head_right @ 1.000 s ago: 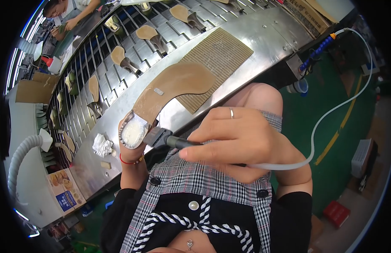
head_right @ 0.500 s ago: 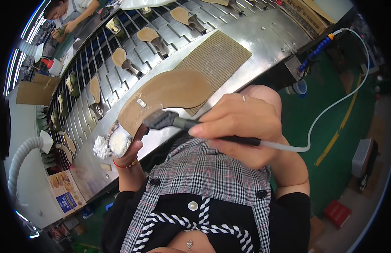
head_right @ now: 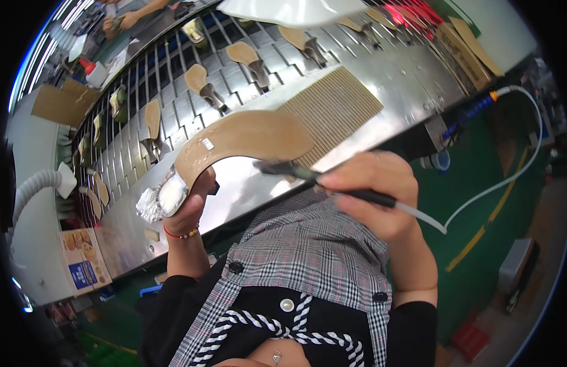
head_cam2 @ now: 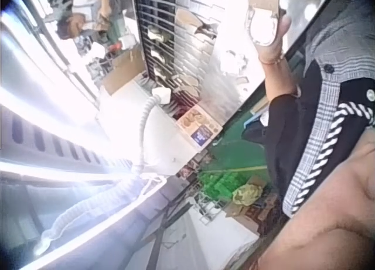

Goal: Applying adhesive to the edges of shoe insoles using a brush and a glue dispenser.

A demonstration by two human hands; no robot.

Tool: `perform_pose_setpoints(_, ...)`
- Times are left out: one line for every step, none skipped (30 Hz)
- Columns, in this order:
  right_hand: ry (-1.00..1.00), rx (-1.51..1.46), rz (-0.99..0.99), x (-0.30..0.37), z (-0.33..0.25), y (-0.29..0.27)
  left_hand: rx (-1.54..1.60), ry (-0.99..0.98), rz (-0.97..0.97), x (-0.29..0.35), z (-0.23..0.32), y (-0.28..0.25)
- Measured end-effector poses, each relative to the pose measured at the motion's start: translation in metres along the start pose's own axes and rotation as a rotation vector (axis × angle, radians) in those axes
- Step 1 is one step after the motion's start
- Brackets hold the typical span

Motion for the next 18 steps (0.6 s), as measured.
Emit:
perform_pose_setpoints(0.043, -0.050, -0.006, 0.001, -0.003, -0.003, 0.018, -0.050, 0.068, -0.003, -0.005, -0.006)
perform_pose_setpoints(0.091, -0.116, -0.020, 0.004, -0.005, -0.005, 0.027, -0.098, 0.148, -0.004, -0.004, -0.012)
perform_pose_setpoints(0.055, -0.113, -0.027, 0.006, -0.006, -0.007, 0.033, -0.073, 0.247, -0.012, 0.003, -0.017)
perform_pose_setpoints(0.018, -0.112, -0.032, 0.008, -0.005, -0.009, -0.022, -0.029, 0.297, -0.019, -0.001, -0.039)
perform_pose_setpoints(0.054, -0.085, -0.009, 0.010, 0.000, -0.010, -0.119, 0.038, 0.429, -0.030, 0.003, -0.054)
perform_pose_setpoints(0.089, -0.057, 0.018, 0.012, 0.002, -0.011, -0.217, 0.103, 0.559, -0.042, 0.011, -0.069)
perform_pose_setpoints(0.108, -0.040, 0.034, 0.014, 0.007, -0.011, -0.171, 0.164, 0.666, -0.055, 0.014, -0.092)
perform_pose_setpoints(0.157, -0.038, 0.052, 0.014, 0.010, -0.009, -0.125, 0.229, 0.772, -0.066, 0.014, -0.119)
perform_pose_setpoints(0.164, -0.045, 0.045, 0.014, 0.013, -0.005, -0.327, 0.282, 0.832, -0.076, 0.017, -0.151)
perform_pose_setpoints(0.174, -0.044, 0.042, 0.014, 0.017, -0.002, -0.525, 0.324, 0.884, -0.083, 0.020, -0.185)
perform_pose_setpoints(0.169, -0.033, 0.030, 0.014, 0.020, 0.000, -0.467, 0.204, 0.938, -0.089, 0.018, -0.214)
perform_pose_setpoints(0.198, -0.019, 0.012, 0.012, 0.021, 0.005, -0.406, 0.083, 0.990, -0.090, 0.017, -0.245)
perform_pose_setpoints(0.209, -0.025, 0.031, 0.007, 0.020, 0.013, -0.438, 0.030, 0.957, -0.089, 0.014, -0.283)
perform_pose_setpoints(0.221, -0.032, 0.047, 0.003, 0.019, 0.021, -0.440, 0.038, 0.976, -0.077, 0.007, -0.329)
perform_pose_setpoints(0.216, -0.047, 0.027, -0.001, 0.019, 0.025, -0.632, -0.159, 0.963, -0.058, -0.003, -0.375)
perform_pose_setpoints(0.222, -0.029, 0.015, -0.003, 0.017, 0.027, -0.809, -0.365, 0.919, -0.049, -0.011, -0.403)
perform_pose_setpoints(0.227, 0.000, 0.013, -0.003, 0.017, 0.029, -0.797, -0.366, 0.913, -0.048, -0.011, -0.412)
perform_pose_setpoints(0.243, 0.016, 0.012, -0.006, 0.020, 0.034, -0.956, -0.431, 0.901, -0.044, -0.016, -0.421)
Point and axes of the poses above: each hand's wrist, its own x-axis away from the middle knuckle, its own y-axis out of the palm, z = x × y, the point moved 4 cm from there along -x, towards the middle knuckle, and after that the axes turned 12 degrees about z, right-handed, at the moved point
